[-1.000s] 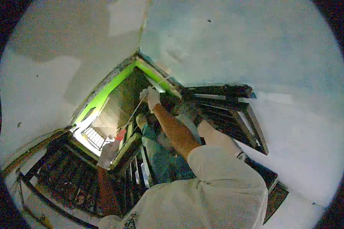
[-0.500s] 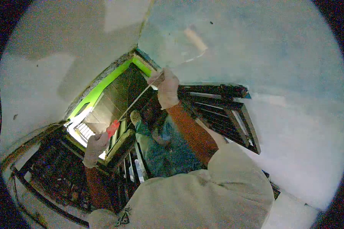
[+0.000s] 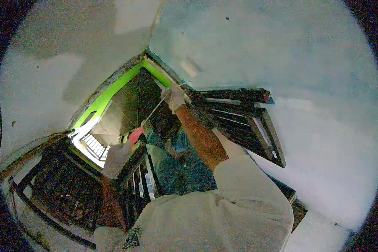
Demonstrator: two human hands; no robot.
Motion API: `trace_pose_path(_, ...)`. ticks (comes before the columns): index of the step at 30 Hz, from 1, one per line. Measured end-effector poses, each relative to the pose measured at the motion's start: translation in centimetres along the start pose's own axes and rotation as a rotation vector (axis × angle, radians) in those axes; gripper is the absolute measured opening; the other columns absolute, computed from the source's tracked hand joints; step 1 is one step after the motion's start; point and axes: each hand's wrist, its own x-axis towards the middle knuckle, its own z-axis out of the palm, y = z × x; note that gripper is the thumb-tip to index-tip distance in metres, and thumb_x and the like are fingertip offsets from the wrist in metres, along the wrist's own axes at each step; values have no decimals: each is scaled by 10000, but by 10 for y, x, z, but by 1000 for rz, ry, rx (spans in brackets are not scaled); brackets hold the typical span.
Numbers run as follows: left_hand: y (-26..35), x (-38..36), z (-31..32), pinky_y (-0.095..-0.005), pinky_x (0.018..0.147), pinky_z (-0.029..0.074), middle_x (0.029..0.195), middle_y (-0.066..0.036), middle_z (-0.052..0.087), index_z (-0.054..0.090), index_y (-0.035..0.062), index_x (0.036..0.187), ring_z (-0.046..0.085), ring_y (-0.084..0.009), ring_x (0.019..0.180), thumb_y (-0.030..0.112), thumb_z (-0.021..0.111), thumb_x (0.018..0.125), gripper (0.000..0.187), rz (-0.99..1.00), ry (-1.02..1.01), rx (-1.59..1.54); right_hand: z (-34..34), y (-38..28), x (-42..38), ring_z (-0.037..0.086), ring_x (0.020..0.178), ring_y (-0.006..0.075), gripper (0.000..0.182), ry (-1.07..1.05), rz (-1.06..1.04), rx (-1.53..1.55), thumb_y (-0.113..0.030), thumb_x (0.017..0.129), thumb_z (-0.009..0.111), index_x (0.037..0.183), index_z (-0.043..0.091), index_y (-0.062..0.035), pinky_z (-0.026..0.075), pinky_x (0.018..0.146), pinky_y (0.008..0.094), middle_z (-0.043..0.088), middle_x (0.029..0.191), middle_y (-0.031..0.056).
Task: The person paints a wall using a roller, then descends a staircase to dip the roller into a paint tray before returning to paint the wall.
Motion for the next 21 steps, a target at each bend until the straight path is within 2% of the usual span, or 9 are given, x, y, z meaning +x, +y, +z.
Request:
trace_pose_path(1, 5, 13, 9, -245, 457, 377, 527, -15, 494, 596, 6, 682, 480, -93, 467, 480, 559, 866, 510, 277, 83, 63, 3, -8, 6, 602, 583, 261, 266, -6, -20, 0, -271, 919, 556, 778, 528, -47, 528, 530, 369, 612, 678, 133)
trace_pose_path(3, 1, 20, 14, -256, 450, 391, 521, -30, 493, 585, 3, 673, 490, -110, 455, 501, 554, 859, 533, 549, 165, 116, 5, -21, 12, 587, 572, 265, 270, 47, 34, -18, -260, 930, 544, 771, 512, -45, 514, 517, 391, 589, 653, 122)
trace_pose_path(5, -2, 8, 5, -276, 409, 386, 511, -34, 489, 575, 11, 665, 484, -121, 424, 509, 565, 847, 530, 548, 72, -2, 12, -30, -10, 498, 542, 209, 285, 97, -9, -6, -254, 971, 488, 738, 480, -89, 461, 531, 340, 508, 650, 54)
trace_pose_path(7, 7, -11, -7, -292, 370, 379, 505, -36, 483, 568, 19, 658, 479, -128, 396, 515, 573, 838, 528, 544, 37, -19, 25, -46, -45, 531, 573, 212, 279, 27, -5, 43, -269, 965, 496, 752, 489, -88, 473, 544, 357, 513, 651, 51)
trace_pose_path(9, 32, -42, -23, -265, 376, 351, 510, -23, 475, 568, 22, 657, 463, -114, 402, 521, 578, 834, 529, -16, -100, -133, 36, -59, -81, 580, 635, 222, 278, -116, -141, 59, -288, 960, 500, 774, 506, -82, 498, 584, 377, 540, 672, 61)
trace_pose_path(11, -22, -23, -9, -242, 383, 320, 517, -6, 484, 574, 23, 661, 440, -94, 413, 497, 580, 855, 512, -4, -113, -371, 62, -84, -122, 609, 674, 230, 275, 55, -132, -109, -298, 963, 491, 796, 518, -81, 516, 622, 393, 578, 707, 72)
trace_pose_path(15, 12, -56, -30, -222, 414, 283, 534, 27, 472, 581, 39, 668, 390, -50, 451, 425, 570, 904, 453, -46, -221, -392, 101, -134, -187, 613, 572, 254, 275, -118, -373, -121, -282, 953, 490, 794, 547, -65, 525, 561, 410, 600, 650, 100)
trace_pose_path(17, 26, -59, -29, -215, 437, 281, 555, 34, 460, 582, 51, 678, 383, -38, 482, 389, 575, 903, 406, 60, -287, -426, 119, -163, -215, 609, 580, 247, 277, -283, -566, -172, -283, 967, 477, 808, 544, -66, 524, 559, 410, 593, 662, 90)
trace_pose_path(21, 46, -50, -15, -214, 469, 299, 599, 48, 465, 561, 52, 683, 400, -24, 536, 292, 586, 886, 316, 216, -233, -564, 145, -206, -241, 604, 596, 237, 300, -319, -712, -202, -310, 981, 450, 826, 539, -69, 523, 559, 407, 583, 680, 83)
